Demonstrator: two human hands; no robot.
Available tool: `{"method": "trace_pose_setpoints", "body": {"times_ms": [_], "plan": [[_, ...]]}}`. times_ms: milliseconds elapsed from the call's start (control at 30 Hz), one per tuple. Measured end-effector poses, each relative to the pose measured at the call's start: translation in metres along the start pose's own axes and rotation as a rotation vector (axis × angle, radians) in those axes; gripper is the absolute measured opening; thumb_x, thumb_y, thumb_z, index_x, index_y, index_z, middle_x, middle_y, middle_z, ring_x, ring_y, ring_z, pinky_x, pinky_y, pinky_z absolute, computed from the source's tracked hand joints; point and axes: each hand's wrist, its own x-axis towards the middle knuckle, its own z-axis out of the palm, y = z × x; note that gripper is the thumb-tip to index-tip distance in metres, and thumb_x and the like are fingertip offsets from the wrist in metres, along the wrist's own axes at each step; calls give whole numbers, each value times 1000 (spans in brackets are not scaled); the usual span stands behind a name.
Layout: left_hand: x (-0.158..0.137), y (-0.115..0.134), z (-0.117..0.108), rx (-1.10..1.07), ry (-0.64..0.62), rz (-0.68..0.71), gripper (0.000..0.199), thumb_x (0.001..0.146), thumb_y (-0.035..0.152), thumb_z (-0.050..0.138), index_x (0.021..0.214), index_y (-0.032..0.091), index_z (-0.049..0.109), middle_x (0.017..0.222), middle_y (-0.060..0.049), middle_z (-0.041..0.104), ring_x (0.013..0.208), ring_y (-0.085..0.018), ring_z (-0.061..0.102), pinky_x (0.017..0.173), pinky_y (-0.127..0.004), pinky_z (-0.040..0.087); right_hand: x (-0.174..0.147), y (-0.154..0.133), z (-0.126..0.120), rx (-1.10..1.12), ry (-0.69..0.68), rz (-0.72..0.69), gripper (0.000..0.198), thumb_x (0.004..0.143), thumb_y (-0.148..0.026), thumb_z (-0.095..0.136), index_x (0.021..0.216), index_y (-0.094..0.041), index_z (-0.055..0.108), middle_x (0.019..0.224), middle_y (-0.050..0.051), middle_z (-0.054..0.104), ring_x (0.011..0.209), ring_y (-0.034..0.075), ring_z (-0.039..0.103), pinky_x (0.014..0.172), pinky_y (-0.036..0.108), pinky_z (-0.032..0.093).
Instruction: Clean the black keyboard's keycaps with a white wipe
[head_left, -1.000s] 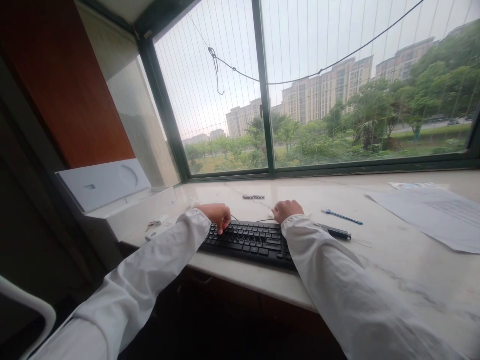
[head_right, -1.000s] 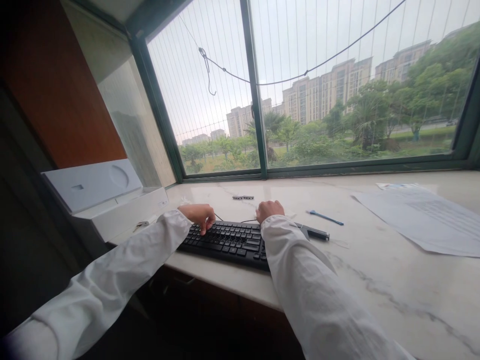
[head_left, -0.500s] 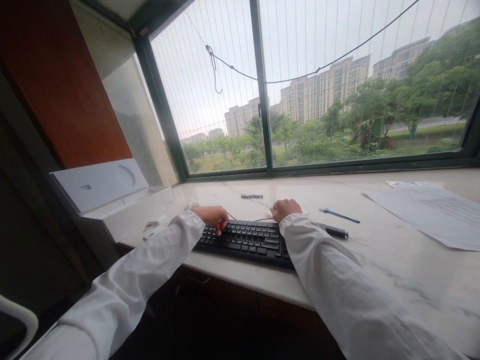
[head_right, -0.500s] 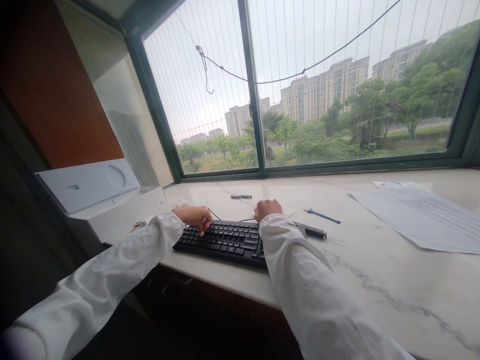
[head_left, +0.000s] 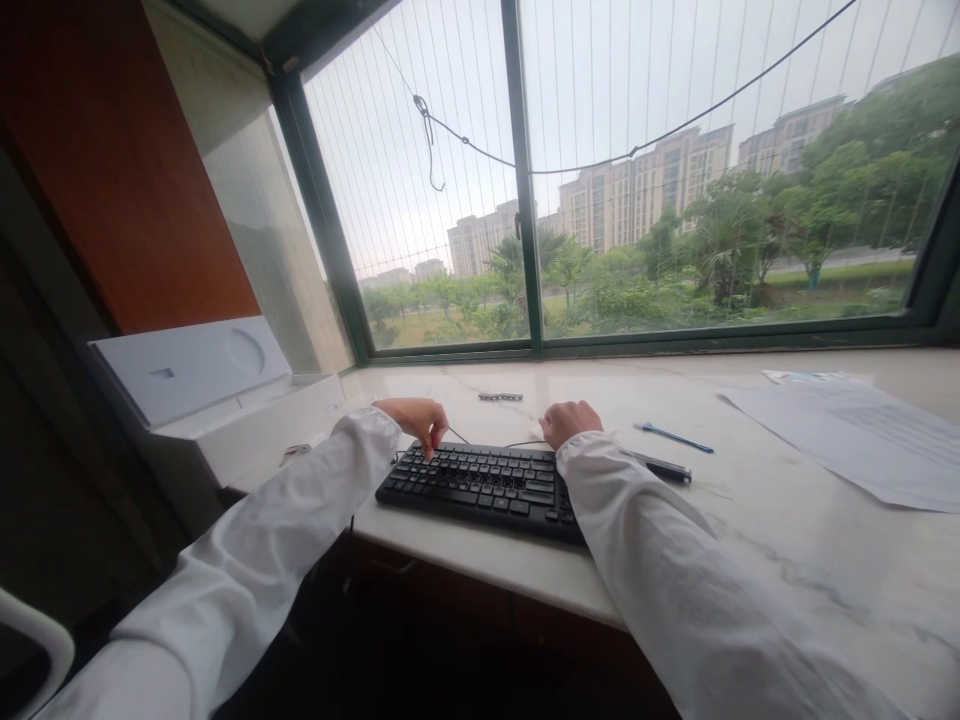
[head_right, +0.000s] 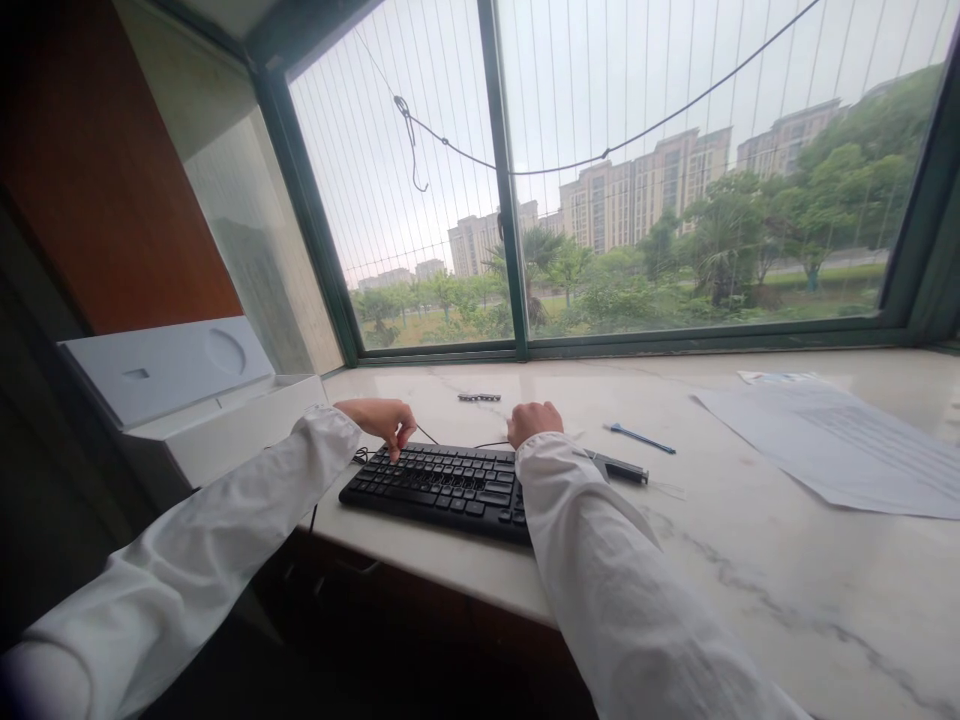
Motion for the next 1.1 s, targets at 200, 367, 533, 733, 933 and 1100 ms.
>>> {"method": "trace_pose_setpoints", "body": {"times_ms": [200, 367, 533, 733, 933, 1100], "plan": [[12, -21, -15, 43, 165, 65, 26, 55, 34, 82, 71, 19, 68, 72, 3, 68, 69, -13, 59, 60, -22, 37, -1, 1, 0, -16, 6, 31, 34, 89, -33, 45, 87, -16, 74, 89, 14, 73, 88, 23, 65, 84, 33, 40], [56, -37, -14, 94, 357, -80, 28, 71, 41, 72, 91, 23, 71, 93, -1, 70, 81, -14, 61, 71, -22, 40, -1, 4, -5, -33, 10, 58, 35, 91, -32, 43, 88, -15, 74, 87, 15, 72, 88, 23, 66, 83, 33, 41], [115, -48, -8, 92, 386, -200, 27, 83, 35, 59, 106, 27, 68, 110, -3, 68, 96, -17, 59, 82, -22, 41, 1, 14, -11, -52, -13, 150, 35, 91, -31, 42, 91, -13, 72, 91, 18, 71, 89, 24, 66, 82, 33, 42], [174, -54, -6, 82, 393, -240, 42, 82, 30, 61, 124, 27, 58, 118, -7, 65, 102, -18, 59, 86, -25, 42, 2, 23, -5, -16, -144, 307, 38, 90, -41, 46, 105, -15, 68, 106, 18, 68, 95, 25, 65, 76, 32, 46], [206, -58, -10, 61, 375, -239, 35, 74, 27, 69, 109, 23, 67, 108, -8, 69, 94, -18, 62, 83, -24, 45, 3, 22, 1, 0, -216, 307, 39, 87, -44, 50, 109, -15, 66, 112, 18, 65, 100, 26, 64, 77, 33, 47], [209, -59, -6, 55, 411, -282, 26, 70, 24, 72, 96, 19, 73, 101, -11, 70, 90, -20, 64, 79, -25, 47, 4, 20, 1, 24, -205, 292, 39, 86, -43, 51, 109, -16, 67, 111, 17, 66, 101, 28, 64, 79, 36, 48]]}}
